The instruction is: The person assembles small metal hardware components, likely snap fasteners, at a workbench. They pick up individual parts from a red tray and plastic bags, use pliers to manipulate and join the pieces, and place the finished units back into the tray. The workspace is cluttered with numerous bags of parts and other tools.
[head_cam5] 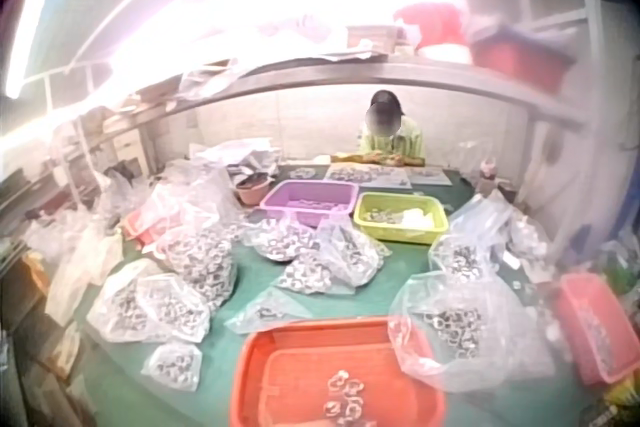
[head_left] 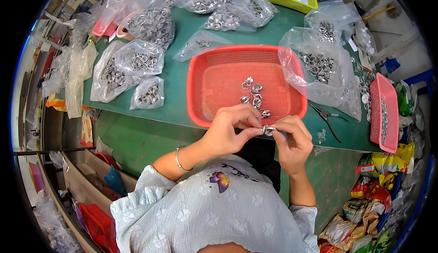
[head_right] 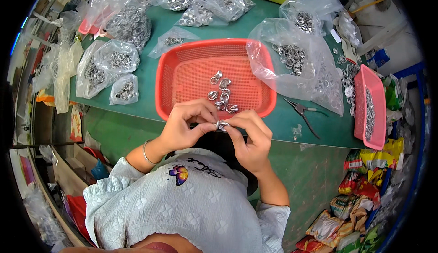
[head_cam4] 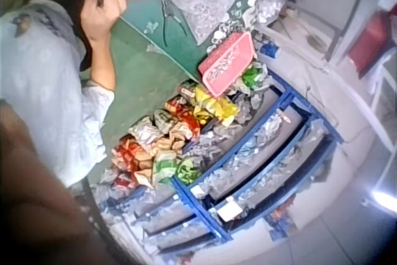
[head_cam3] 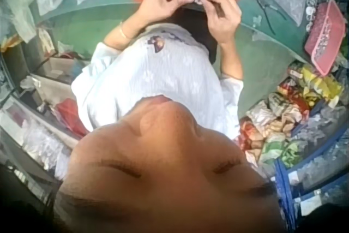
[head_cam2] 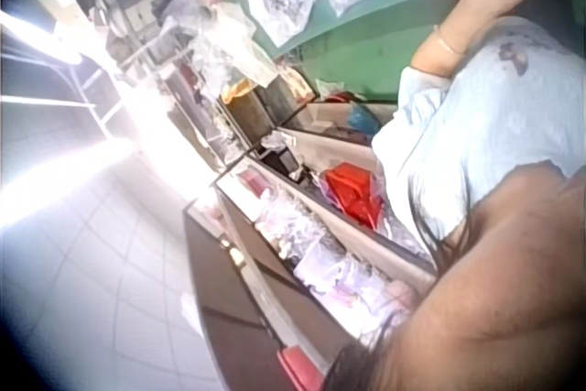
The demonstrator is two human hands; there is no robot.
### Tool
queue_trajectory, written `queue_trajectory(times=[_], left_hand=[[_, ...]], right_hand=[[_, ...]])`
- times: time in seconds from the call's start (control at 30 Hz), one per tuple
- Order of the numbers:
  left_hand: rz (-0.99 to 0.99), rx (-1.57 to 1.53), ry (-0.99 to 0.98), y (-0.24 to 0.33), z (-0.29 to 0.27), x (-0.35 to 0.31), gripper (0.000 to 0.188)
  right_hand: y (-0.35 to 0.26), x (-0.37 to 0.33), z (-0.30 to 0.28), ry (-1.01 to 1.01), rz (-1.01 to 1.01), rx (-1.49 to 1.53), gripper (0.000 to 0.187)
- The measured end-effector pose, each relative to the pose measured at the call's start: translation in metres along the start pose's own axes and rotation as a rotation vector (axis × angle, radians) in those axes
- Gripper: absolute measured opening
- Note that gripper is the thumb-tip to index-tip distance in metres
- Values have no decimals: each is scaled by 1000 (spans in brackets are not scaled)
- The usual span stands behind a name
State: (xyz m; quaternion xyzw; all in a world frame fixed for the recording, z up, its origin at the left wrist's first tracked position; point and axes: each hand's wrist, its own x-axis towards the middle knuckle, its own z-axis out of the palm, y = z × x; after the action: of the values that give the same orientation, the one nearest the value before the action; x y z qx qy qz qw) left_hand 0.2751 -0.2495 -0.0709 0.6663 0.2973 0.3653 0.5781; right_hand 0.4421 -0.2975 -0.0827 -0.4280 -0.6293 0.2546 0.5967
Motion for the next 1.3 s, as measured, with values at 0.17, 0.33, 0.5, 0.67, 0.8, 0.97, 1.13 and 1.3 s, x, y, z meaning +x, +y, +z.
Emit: queue_trajectory(times=[0.17,0.33,0.5,0.67,0.8,0.97,1.13,1.3], left_hand=[[7,-211,78,-16,9,-3,5],[138,8,125,-12,11,-9,4],[107,37,158,-11,12,-6,8],[238,252,125,-3,8,-9,9],[305,261,140,-4,11,-4,11],[317,252,140,-9,10,-5,12],[13,-117,158,-9,14,-7,7],[-31,-120,157,-11,12,-14,5]], right_hand=[[1,4,-1,-40,-102,-67,12],[-9,1,-2,-5,401,395,10],[-9,2,2,-24,-76,-227,11],[-8,-1,2,-22,4,-71,9],[-4,0,1,6,679,749,12],[1,-8,8,8,509,578,16],[4,-15,14,46,347,245,12],[-1,-18,16,7,260,1,10]])
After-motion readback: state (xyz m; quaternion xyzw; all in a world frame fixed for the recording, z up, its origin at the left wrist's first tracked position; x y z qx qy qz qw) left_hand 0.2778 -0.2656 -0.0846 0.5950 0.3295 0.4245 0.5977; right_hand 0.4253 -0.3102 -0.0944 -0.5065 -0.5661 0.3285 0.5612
